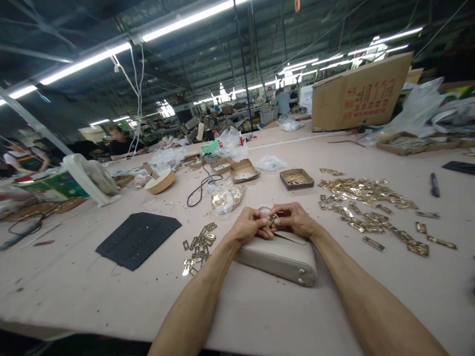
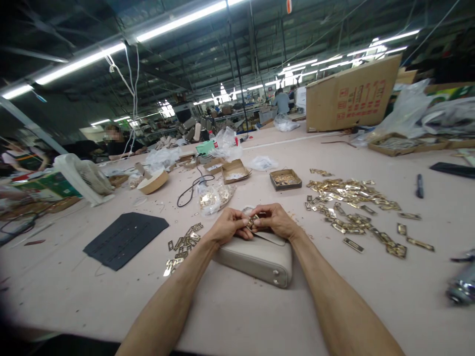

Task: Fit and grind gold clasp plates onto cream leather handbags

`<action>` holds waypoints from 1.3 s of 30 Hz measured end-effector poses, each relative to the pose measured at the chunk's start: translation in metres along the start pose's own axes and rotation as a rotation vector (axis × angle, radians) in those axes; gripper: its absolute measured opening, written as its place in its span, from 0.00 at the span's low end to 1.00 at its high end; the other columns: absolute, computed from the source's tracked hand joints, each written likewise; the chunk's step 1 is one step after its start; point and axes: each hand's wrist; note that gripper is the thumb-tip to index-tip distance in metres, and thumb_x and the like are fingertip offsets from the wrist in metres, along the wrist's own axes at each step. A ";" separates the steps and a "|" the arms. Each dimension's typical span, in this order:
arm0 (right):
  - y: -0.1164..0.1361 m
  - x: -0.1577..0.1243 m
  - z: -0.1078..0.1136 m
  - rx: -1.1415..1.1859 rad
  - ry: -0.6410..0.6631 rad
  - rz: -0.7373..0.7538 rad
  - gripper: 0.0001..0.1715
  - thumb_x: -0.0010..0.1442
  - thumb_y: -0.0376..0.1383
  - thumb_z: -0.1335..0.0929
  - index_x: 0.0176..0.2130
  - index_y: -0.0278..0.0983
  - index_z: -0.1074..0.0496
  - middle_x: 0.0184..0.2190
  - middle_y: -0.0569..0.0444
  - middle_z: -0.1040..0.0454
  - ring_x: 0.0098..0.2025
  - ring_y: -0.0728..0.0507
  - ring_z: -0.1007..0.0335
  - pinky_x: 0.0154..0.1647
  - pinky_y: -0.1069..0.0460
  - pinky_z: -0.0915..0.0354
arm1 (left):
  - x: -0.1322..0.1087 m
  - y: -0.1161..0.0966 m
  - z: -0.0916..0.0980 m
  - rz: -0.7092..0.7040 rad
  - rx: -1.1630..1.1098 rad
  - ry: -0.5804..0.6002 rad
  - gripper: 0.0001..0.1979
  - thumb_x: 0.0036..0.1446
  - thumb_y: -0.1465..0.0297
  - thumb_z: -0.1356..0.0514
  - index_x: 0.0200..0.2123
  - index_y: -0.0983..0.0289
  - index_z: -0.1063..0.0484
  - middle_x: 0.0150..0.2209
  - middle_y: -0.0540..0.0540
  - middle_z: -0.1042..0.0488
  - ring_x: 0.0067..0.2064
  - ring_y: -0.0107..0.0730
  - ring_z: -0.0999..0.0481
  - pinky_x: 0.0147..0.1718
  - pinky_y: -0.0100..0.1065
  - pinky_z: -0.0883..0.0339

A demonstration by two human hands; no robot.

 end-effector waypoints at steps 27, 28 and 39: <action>-0.003 0.001 0.006 0.004 -0.078 0.047 0.24 0.50 0.42 0.18 0.45 0.34 0.18 0.35 0.49 0.21 0.33 0.43 0.23 0.37 0.50 0.24 | -0.001 0.001 -0.007 -0.034 0.076 -0.085 0.19 0.55 0.60 0.28 0.30 0.71 0.27 0.24 0.64 0.21 0.25 0.39 0.18 0.22 0.28 0.24; -0.004 0.001 0.007 0.008 -0.074 0.046 0.24 0.51 0.42 0.18 0.45 0.34 0.18 0.34 0.49 0.21 0.33 0.43 0.23 0.37 0.50 0.24 | -0.001 0.001 -0.008 -0.036 0.085 -0.096 0.18 0.56 0.61 0.29 0.30 0.71 0.27 0.23 0.63 0.21 0.24 0.39 0.18 0.22 0.27 0.24; 0.009 -0.002 0.003 -0.191 -0.090 0.086 0.22 0.52 0.42 0.20 0.43 0.34 0.19 0.36 0.49 0.20 0.38 0.40 0.21 0.42 0.47 0.24 | 0.000 0.000 -0.008 -0.002 0.113 -0.120 0.15 0.60 0.64 0.32 0.30 0.71 0.27 0.21 0.64 0.22 0.22 0.38 0.19 0.21 0.27 0.25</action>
Point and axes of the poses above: each hand's wrist, its own x-axis towards the middle knuckle, its own z-axis out of the back of the hand, y = z × x
